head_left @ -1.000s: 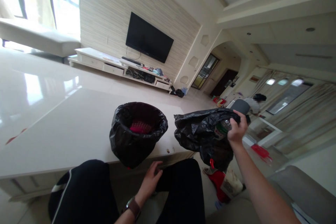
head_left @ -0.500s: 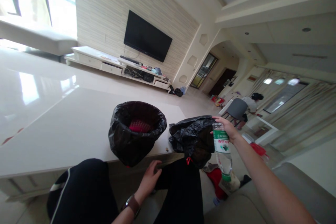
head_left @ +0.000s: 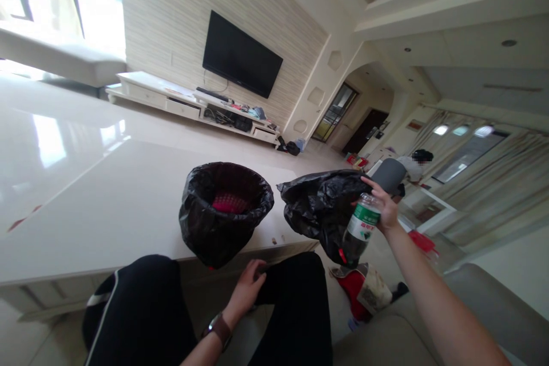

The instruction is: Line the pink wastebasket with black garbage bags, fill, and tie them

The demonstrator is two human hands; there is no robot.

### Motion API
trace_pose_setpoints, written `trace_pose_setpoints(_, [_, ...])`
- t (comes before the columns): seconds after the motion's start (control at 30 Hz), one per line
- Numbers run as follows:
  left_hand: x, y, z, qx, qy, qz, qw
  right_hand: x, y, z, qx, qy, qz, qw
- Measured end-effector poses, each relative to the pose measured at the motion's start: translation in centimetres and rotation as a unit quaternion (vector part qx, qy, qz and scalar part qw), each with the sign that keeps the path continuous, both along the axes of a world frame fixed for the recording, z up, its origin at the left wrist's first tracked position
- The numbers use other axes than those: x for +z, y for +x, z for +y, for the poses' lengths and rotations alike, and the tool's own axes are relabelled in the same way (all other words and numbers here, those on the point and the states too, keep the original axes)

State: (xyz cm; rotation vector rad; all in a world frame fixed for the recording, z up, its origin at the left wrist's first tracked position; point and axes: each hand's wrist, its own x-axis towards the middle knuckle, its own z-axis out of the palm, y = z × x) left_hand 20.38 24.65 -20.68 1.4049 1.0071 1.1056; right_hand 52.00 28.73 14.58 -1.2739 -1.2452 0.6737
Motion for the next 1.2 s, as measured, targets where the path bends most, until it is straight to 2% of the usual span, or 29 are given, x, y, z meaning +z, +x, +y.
trace_pose_setpoints(0.13, [0.1,-0.1,-0.2,-0.007,0.005,0.003,1.0,-5.0,1.3,-0.3,-0.021,-0.132,0.03,0.991])
trace_pose_setpoints(0.2, [0.1,-0.2,-0.3,-0.012,0.008,0.01,1.0,-6.8,1.7,-0.5,-0.041,-0.193,0.034,0.98])
trace_pose_setpoints(0.27, [0.1,-0.2,-0.3,-0.013,0.006,0.015,1.0,-7.7,1.9,-0.7,-0.051,-0.248,0.049,0.966])
trace_pose_setpoints(0.37, [-0.1,0.0,-0.3,-0.013,0.0,0.016,1.0,-7.7,1.7,-0.9,-0.054,-0.288,0.077,0.953])
trace_pose_setpoints(0.43, [-0.4,0.1,-0.3,-0.011,-0.001,0.019,1.0,-6.8,1.4,-0.7,-0.052,-0.276,0.08,0.956])
trace_pose_setpoints(0.53, [-0.9,0.3,-0.4,-0.013,0.007,0.026,1.0,-4.4,0.6,0.4,-0.032,-0.245,0.074,0.966])
trace_pose_setpoints(0.63, [-1.4,0.4,-0.4,-0.017,0.016,0.032,0.999,-1.0,-0.1,2.1,-0.019,-0.21,0.084,0.974])
trace_pose_setpoints(0.77, [-1.9,0.4,-0.4,-0.021,0.013,0.04,0.999,4.3,-0.7,4.0,-0.004,-0.133,0.075,0.988])
trace_pose_setpoints(0.87, [-2.0,0.6,-0.2,-0.026,0.019,0.043,0.999,7.6,-1.0,3.9,0.033,-0.07,0.015,0.997])
trace_pose_setpoints(0.97, [-2.1,0.9,-0.2,-0.026,0.025,0.042,0.998,8.6,-1.2,2.5,0.044,-0.026,-0.014,0.999])
trace_pose_setpoints(1.07, [-2.0,1.0,-0.2,-0.037,0.027,0.05,0.998,6.6,-1.1,0.9,0.034,-0.056,0.006,0.998])
trace_pose_setpoints(1.2, [-1.9,0.9,-0.4,-0.05,0.032,0.068,0.996,0.7,-0.2,0.1,0.017,-0.155,0.041,0.987])
